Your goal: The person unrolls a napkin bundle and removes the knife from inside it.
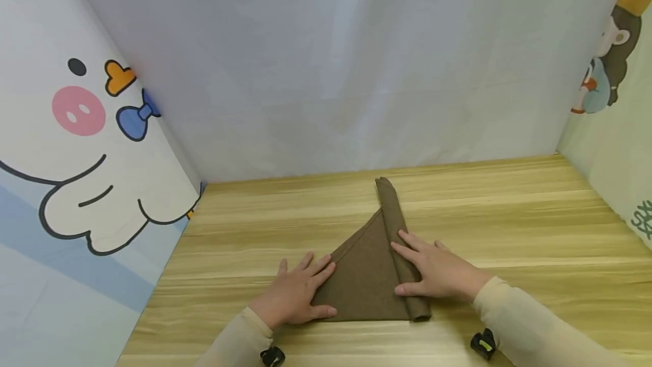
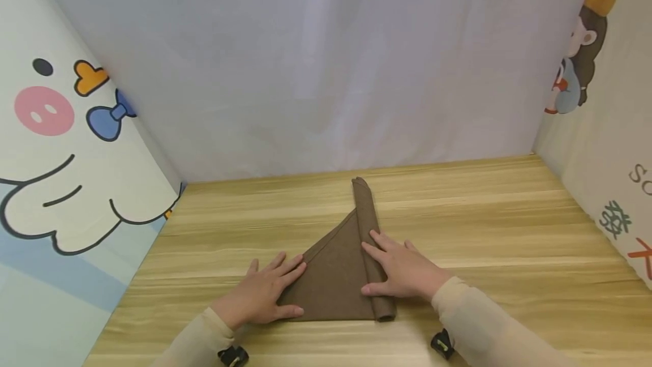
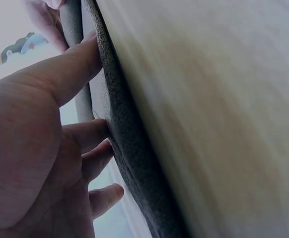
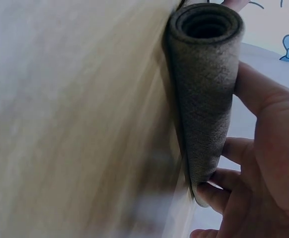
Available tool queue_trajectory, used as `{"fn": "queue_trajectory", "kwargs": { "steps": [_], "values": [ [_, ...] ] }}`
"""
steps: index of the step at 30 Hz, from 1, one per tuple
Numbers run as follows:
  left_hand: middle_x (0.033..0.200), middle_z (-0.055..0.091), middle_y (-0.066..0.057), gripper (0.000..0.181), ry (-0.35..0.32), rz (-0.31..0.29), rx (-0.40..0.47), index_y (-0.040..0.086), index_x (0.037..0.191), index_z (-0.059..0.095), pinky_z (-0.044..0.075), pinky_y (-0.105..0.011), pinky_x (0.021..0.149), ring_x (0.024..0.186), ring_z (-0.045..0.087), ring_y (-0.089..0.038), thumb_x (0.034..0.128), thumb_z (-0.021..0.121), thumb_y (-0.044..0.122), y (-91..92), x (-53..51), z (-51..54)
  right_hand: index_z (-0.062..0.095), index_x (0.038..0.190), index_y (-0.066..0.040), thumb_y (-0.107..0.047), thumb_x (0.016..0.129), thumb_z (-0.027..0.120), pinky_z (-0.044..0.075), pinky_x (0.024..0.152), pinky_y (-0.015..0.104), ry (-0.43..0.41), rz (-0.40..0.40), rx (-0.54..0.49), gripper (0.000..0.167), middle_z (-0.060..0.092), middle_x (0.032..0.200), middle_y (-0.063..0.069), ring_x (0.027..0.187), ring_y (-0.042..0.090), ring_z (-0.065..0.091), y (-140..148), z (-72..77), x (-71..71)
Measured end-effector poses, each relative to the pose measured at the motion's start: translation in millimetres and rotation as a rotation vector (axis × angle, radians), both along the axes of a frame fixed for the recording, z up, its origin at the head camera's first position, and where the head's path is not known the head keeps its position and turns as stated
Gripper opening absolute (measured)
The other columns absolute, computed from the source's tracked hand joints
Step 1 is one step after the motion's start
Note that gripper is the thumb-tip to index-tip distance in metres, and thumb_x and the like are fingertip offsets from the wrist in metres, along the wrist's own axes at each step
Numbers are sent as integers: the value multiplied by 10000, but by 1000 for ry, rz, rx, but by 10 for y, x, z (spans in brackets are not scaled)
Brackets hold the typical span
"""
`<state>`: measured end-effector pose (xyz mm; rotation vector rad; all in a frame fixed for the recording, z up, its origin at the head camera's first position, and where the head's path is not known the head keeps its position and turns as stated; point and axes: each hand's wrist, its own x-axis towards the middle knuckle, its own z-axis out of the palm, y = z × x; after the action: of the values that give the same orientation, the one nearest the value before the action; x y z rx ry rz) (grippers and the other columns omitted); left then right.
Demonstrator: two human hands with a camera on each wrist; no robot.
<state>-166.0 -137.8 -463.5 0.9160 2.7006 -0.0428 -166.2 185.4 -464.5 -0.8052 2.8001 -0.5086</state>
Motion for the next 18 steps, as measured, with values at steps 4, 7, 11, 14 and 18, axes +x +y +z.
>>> {"fn": "queue_trajectory", "kwargs": {
  "steps": [4, 7, 11, 14, 18],
  "values": [
    [1600, 147, 60, 896, -13, 7, 13, 208, 1542, 253, 204, -732, 995, 1452, 146, -315, 846, 484, 723, -50, -7, 0, 325, 1509, -87, -673, 824, 588, 230, 1008, 698, 6, 7, 4, 940, 183, 1570, 189, 1390, 374, 290, -38, -14, 4],
    [1601, 144, 60, 902, -28, 16, 22, 204, 1541, 255, 195, -734, 997, 1455, 134, -316, 842, 498, 719, -82, -17, -3, 327, 1508, -85, -672, 826, 589, 235, 1010, 693, 10, 3, 1, 937, 188, 1569, 189, 1386, 374, 299, -73, -23, 12],
    [1601, 147, 59, 908, -44, 25, 28, 203, 1540, 260, 189, -737, 996, 1456, 126, -320, 835, 518, 714, -121, -32, -2, 342, 1502, -82, -675, 823, 590, 236, 1010, 693, 24, -6, 4, 935, 200, 1564, 194, 1382, 370, 309, -133, -23, 24],
    [1600, 155, 56, 911, -50, 29, 30, 201, 1538, 267, 192, -741, 992, 1454, 130, -326, 831, 535, 708, -152, -41, -3, 352, 1497, -81, -676, 824, 588, 234, 1006, 700, 30, -12, 12, 929, 204, 1563, 195, 1380, 363, 317, -178, -26, 28],
    [1600, 154, 57, 914, -61, 38, 33, 201, 1538, 266, 186, -745, 990, 1454, 125, -329, 828, 552, 701, -187, -58, 2, 359, 1496, -87, -677, 825, 587, 233, 1006, 699, 33, -22, 21, 922, 204, 1565, 189, 1381, 353, 320, -222, -38, 26]
  ]
}}
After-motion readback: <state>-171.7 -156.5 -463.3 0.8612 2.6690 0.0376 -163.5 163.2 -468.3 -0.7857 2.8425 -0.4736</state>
